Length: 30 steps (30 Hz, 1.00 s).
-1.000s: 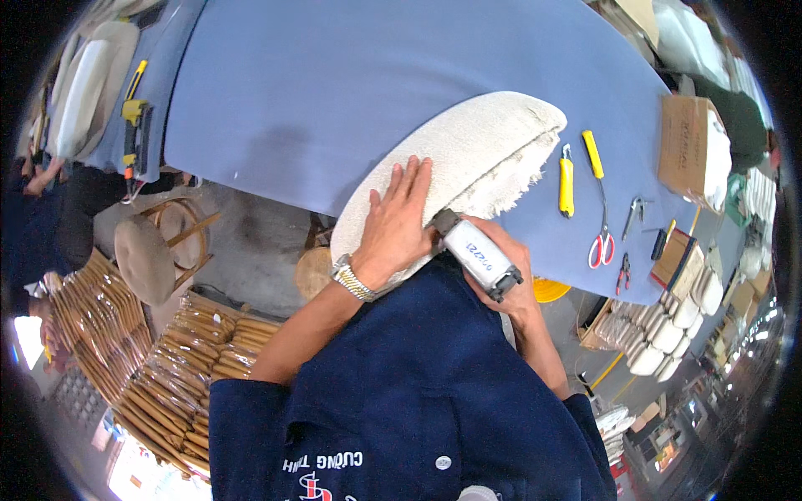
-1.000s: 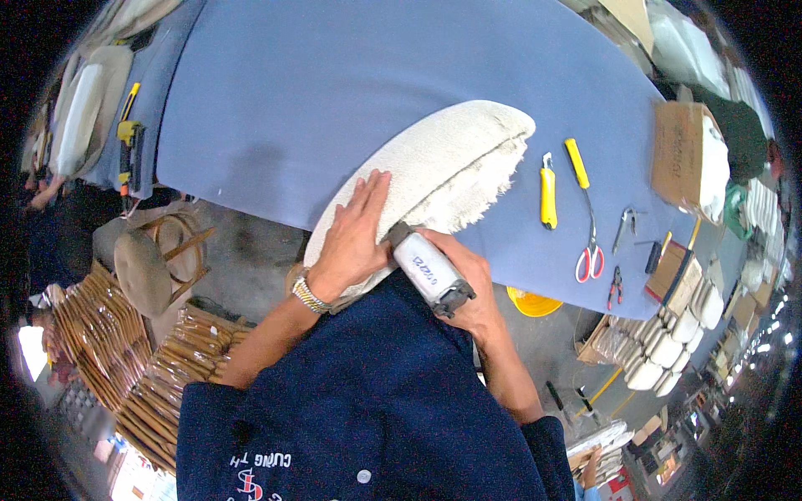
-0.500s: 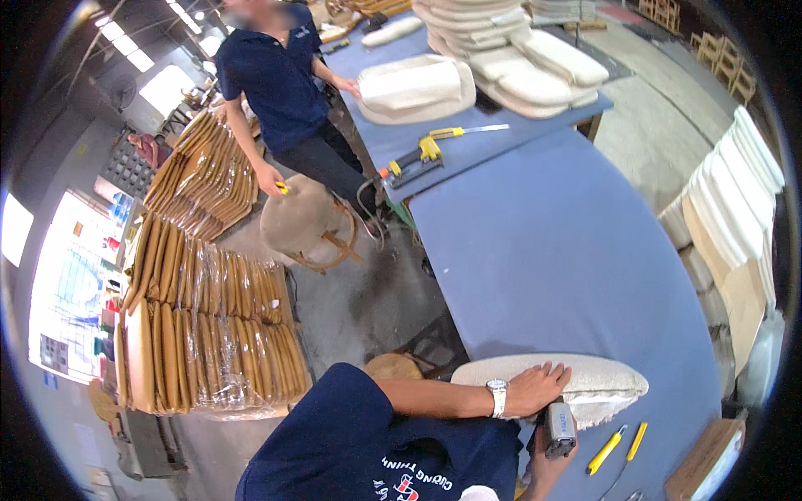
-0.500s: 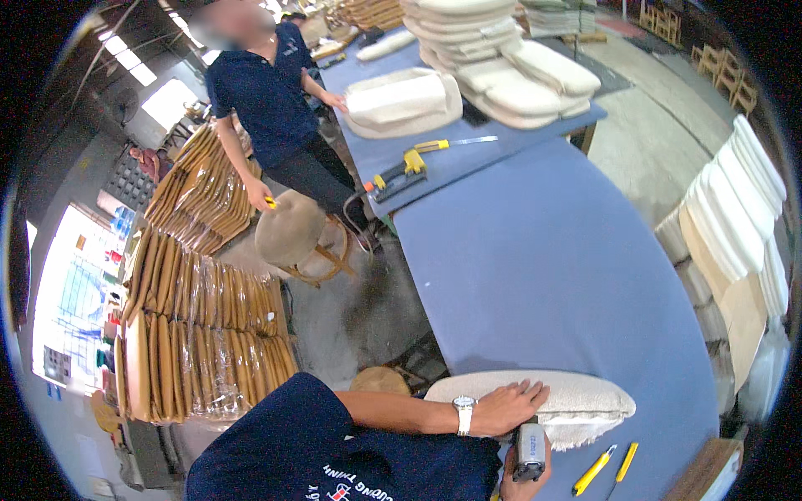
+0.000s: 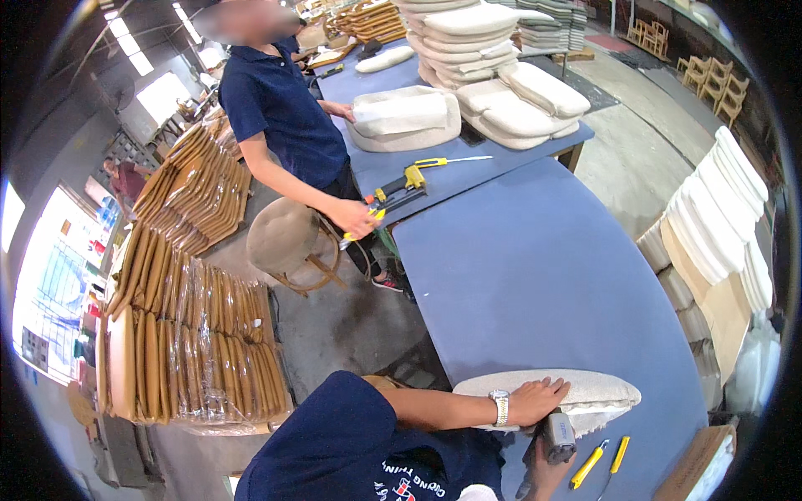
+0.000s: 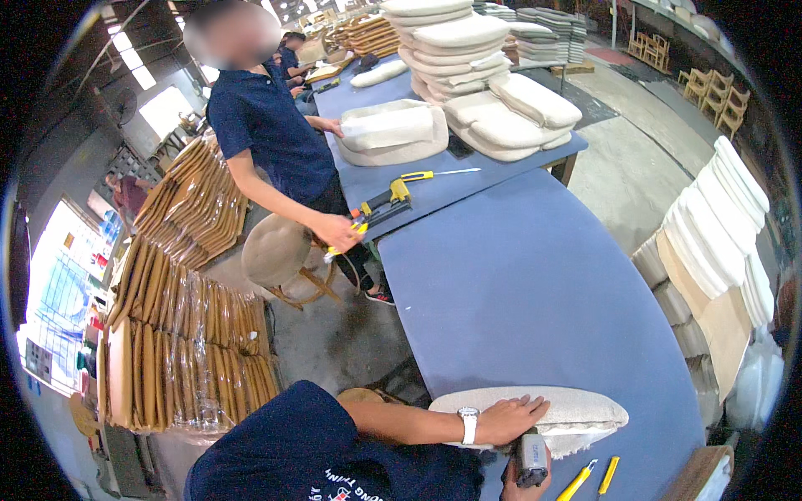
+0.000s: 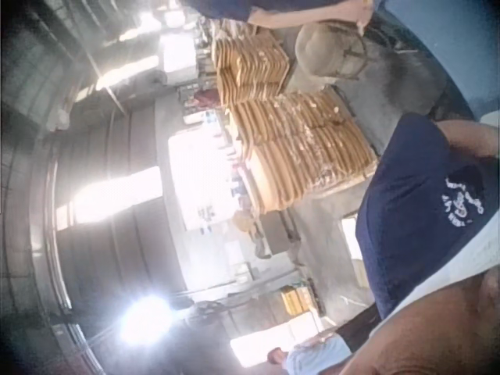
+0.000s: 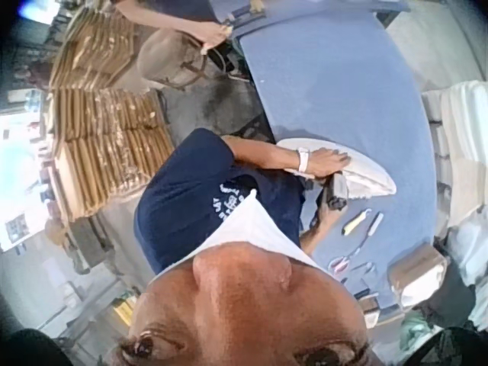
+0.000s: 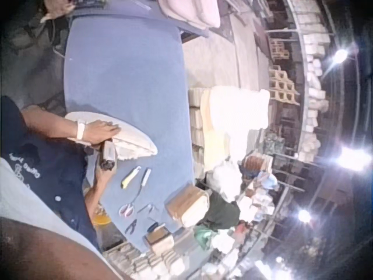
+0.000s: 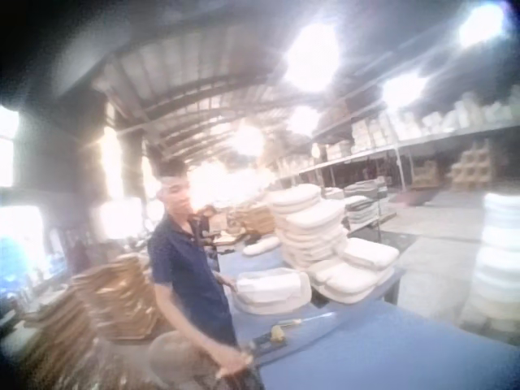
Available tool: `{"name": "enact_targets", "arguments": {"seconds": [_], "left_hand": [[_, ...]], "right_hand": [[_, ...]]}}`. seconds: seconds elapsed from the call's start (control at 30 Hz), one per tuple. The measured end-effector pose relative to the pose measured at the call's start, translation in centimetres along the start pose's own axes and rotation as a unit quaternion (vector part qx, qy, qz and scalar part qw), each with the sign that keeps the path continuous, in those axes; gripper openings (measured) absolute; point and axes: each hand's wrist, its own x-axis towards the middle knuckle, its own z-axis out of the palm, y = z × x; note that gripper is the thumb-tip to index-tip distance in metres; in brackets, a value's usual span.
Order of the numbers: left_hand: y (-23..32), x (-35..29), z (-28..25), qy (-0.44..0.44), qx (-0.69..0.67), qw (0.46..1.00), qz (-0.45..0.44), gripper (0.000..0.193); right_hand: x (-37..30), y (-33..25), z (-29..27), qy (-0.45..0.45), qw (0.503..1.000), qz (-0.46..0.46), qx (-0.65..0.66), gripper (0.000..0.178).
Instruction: The person wraps a white fabric cover around a cushion, folds the edges, and secures it with a staple gun. They then trim excess fabric with a utility knife and use a screwdriver to tuck and adjust the edges.
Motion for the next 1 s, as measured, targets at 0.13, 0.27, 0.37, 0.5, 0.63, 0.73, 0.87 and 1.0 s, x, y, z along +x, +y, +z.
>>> {"name": "enact_targets", "arguments": {"seconds": [0.13, 0.27, 0.37, 0.5, 0.63, 0.73, 0.87, 1.0], "left_hand": [[-0.1, -0.4, 0.4, 0.007, 0.007, 1.000, 0.012, 0.075], [-0.3, -0.3, 0.8, -0.003, -0.011, 1.000, 0.016, 0.080], [-1.0, -0.2, 1.7, 0.000, -0.030, 0.999, 0.015, 0.084], [-0.4, -1.5, -1.0, -0.047, -0.017, 0.999, -0.004, 0.092], [-2.0, -2.0, -1.2, -0.050, -0.019, 0.998, -0.023, 0.096], [-3.5, -1.3, -0.9, 0.002, -0.002, 1.000, 0.021, 0.071], [-4.6, -0.4, -5.4, -0.032, 0.021, 0.998, 0.045, 0.068], [-6.2, -0.2, -9.2, -0.012, 0.014, 0.997, 0.078, 0.057]], "right_hand": [[-0.6, 0.6, 0.2, -0.001, 1.000, -0.027, -0.016, 0.077], [-0.9, 2.2, 0.5, 0.013, 0.999, -0.019, 0.041, 0.077], [-1.1, 3.8, 0.3, 0.021, 0.999, -0.027, -0.015, 0.077], [-1.2, 3.7, 0.7, 0.027, 0.999, -0.019, 0.021, 0.077], [-1.1, -5.9, 2.3, 0.003, 0.999, -0.006, 0.054, 0.055], [-0.4, -7.2, 3.7, 0.028, 0.999, -0.025, 0.016, 0.057], [1.3, -10.1, 5.0, 0.024, 0.999, -0.009, -0.024, 0.054], [1.4, -14.0, 7.3, 0.060, 0.996, 0.028, -0.051, 0.055]]}}
